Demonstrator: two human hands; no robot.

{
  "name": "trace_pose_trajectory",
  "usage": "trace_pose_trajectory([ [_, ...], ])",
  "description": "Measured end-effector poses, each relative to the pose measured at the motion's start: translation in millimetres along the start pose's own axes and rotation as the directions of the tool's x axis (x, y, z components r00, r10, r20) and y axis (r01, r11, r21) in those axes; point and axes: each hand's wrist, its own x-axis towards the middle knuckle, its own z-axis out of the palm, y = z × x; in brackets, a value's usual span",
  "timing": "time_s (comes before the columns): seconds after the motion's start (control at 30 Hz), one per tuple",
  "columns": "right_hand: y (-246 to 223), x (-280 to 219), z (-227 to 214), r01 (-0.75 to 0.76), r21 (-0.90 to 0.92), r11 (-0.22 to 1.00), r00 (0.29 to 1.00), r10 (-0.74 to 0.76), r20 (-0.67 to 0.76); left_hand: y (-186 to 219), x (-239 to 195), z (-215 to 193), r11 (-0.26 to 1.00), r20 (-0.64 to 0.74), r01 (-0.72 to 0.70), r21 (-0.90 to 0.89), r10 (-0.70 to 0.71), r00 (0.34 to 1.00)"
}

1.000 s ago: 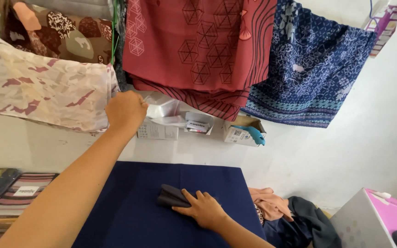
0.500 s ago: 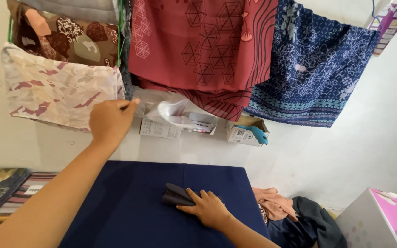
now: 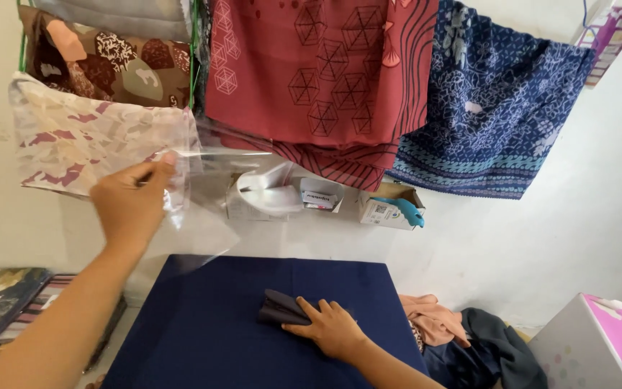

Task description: The person folds a dark piece of fabric on a blue surface, uses a lint roller to clean it, and then places the folded item into a clear plastic bag. The person then seals the bag and places a label on it.

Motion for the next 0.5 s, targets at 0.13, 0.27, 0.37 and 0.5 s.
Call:
trace_pose_trajectory([
  [0.13, -1, 0, 1, 0.001, 0.011, 1.000, 1.000, 0.000, -0.018, -10, 15, -27, 0.934, 0.124, 0.278, -0.224, -0.255, 0.959],
  [0.27, 3, 2, 10, 0.018, -0.015, 1.000, 0.998, -0.018, -0.057, -74, 30, -50, 0.738, 0.436, 0.595, -0.318, -0.443, 0.783],
  [0.37, 5, 2, 14, 0.023, -0.045, 0.999, 0.998, -0.025, -0.055, -129, 15, -52, 0.690, 0.624, 0.717, -0.095, -0.520, 0.583],
  [0.5, 13, 2, 24, 0.016, -0.083, 0.996, 0.985, -0.030, -0.172, -124, -32, -31, 0.606, 0.737, 0.746, 0.276, -0.632, 0.241],
])
